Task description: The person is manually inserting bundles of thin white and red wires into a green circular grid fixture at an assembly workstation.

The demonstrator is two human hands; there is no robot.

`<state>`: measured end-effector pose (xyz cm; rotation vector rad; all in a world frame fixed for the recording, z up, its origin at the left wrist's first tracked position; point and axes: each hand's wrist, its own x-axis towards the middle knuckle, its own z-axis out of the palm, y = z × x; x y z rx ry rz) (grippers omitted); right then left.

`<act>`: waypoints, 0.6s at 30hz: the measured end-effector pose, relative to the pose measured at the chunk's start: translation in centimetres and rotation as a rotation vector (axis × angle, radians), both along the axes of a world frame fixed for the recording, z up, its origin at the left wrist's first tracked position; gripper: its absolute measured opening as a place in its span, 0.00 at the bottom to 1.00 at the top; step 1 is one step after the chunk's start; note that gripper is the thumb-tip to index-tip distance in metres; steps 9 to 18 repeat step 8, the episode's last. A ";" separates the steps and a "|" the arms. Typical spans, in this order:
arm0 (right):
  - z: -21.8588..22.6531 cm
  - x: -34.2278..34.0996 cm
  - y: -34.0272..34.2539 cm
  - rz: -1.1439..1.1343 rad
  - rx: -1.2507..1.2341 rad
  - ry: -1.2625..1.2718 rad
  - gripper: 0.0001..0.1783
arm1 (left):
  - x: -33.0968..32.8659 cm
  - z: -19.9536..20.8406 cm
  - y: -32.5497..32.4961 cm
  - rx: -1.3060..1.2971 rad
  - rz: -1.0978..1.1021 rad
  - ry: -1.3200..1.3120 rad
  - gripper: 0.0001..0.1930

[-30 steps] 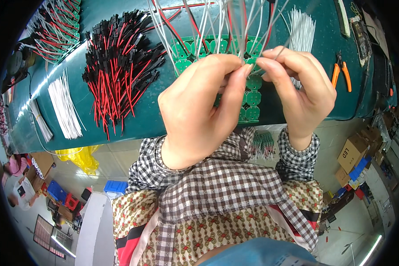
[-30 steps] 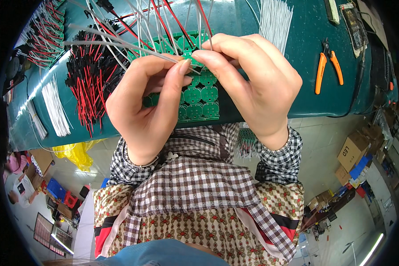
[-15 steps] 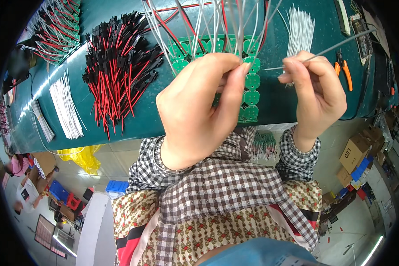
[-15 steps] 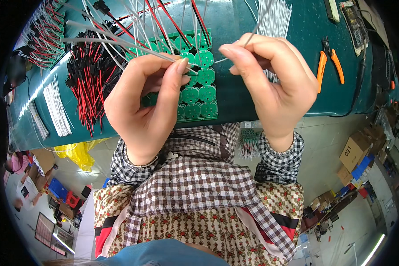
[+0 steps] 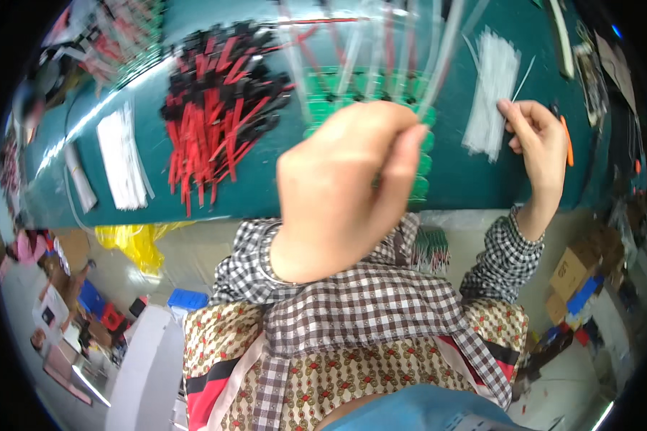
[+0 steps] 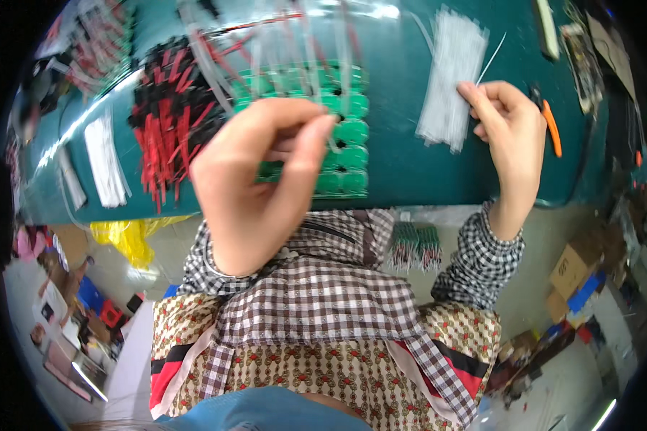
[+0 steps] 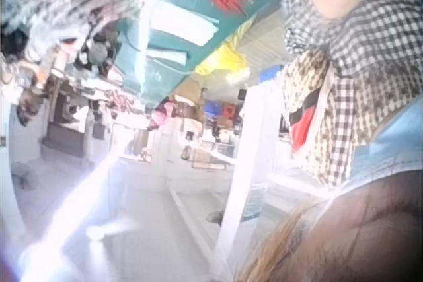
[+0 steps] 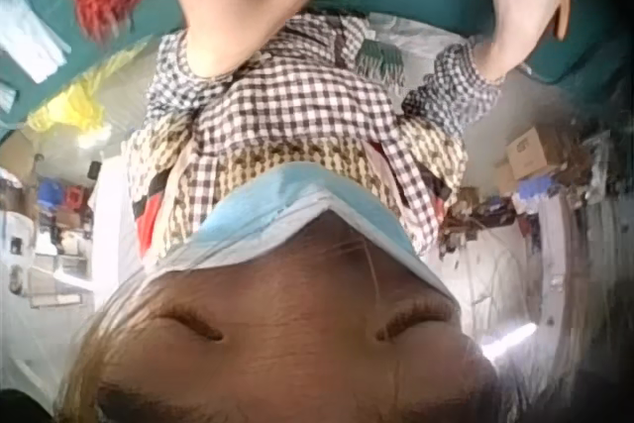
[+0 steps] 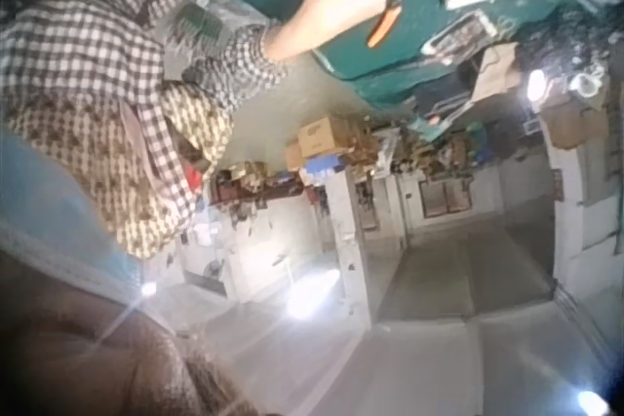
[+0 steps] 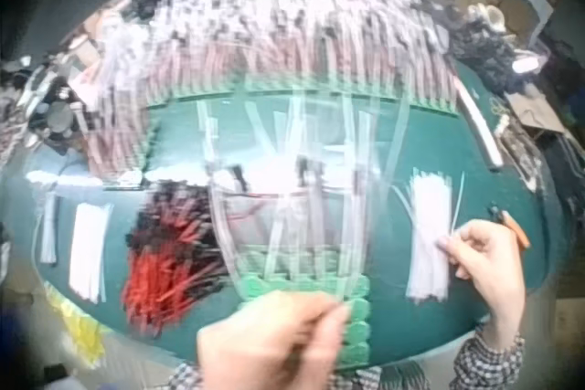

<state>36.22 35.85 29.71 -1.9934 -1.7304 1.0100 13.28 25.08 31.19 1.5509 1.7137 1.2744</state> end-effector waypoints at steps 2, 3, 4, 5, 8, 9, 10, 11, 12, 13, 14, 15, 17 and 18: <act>-0.3 0.2 -0.1 -0.022 0.022 0.034 0.14 | -0.2 -0.1 -0.4 0.013 -0.010 -0.025 0.03; -0.2 0.8 -0.1 -0.033 0.035 0.002 0.13 | -0.2 0.1 -0.2 0.008 -0.009 -0.051 0.03; -0.5 1.4 -0.1 -0.032 0.043 -0.024 0.13 | -0.2 0.1 -0.3 -0.003 0.004 -0.071 0.04; -0.9 1.6 -0.2 -0.030 0.074 0.024 0.12 | -0.2 0.0 -0.4 0.016 0.002 -0.068 0.04; -2.3 3.6 -0.1 0.048 0.208 0.044 0.09 | -0.1 0.0 -1.2 0.016 -0.016 -0.139 0.05; -2.3 3.6 -0.1 0.048 0.208 0.044 0.09 | -0.1 0.0 -1.2 0.016 -0.016 -0.139 0.05; -2.3 3.6 -0.1 0.048 0.208 0.044 0.09 | -0.1 0.0 -1.2 0.016 -0.016 -0.139 0.05; -2.3 3.6 -0.1 0.048 0.208 0.044 0.09 | -0.1 0.0 -1.2 0.016 -0.016 -0.139 0.05; -2.3 3.6 -0.1 0.048 0.208 0.044 0.09 | -0.1 0.0 -1.2 0.016 -0.016 -0.139 0.05; -2.3 3.6 -0.1 0.048 0.208 0.044 0.09 | -0.1 0.0 -1.2 0.016 -0.016 -0.139 0.05; -2.3 3.6 -0.1 0.048 0.208 0.044 0.09 | -0.1 0.0 -1.2 0.016 -0.016 -0.139 0.05; -2.3 3.6 -0.1 0.048 0.208 0.044 0.09 | -0.1 0.0 -1.2 0.016 -0.016 -0.139 0.05; -2.3 3.6 -0.1 0.048 0.208 0.044 0.09 | -0.1 0.0 -1.2 0.016 -0.016 -0.139 0.05; -2.3 3.6 -0.1 0.048 0.208 0.044 0.09 | -0.1 0.0 -1.2 0.016 -0.016 -0.139 0.05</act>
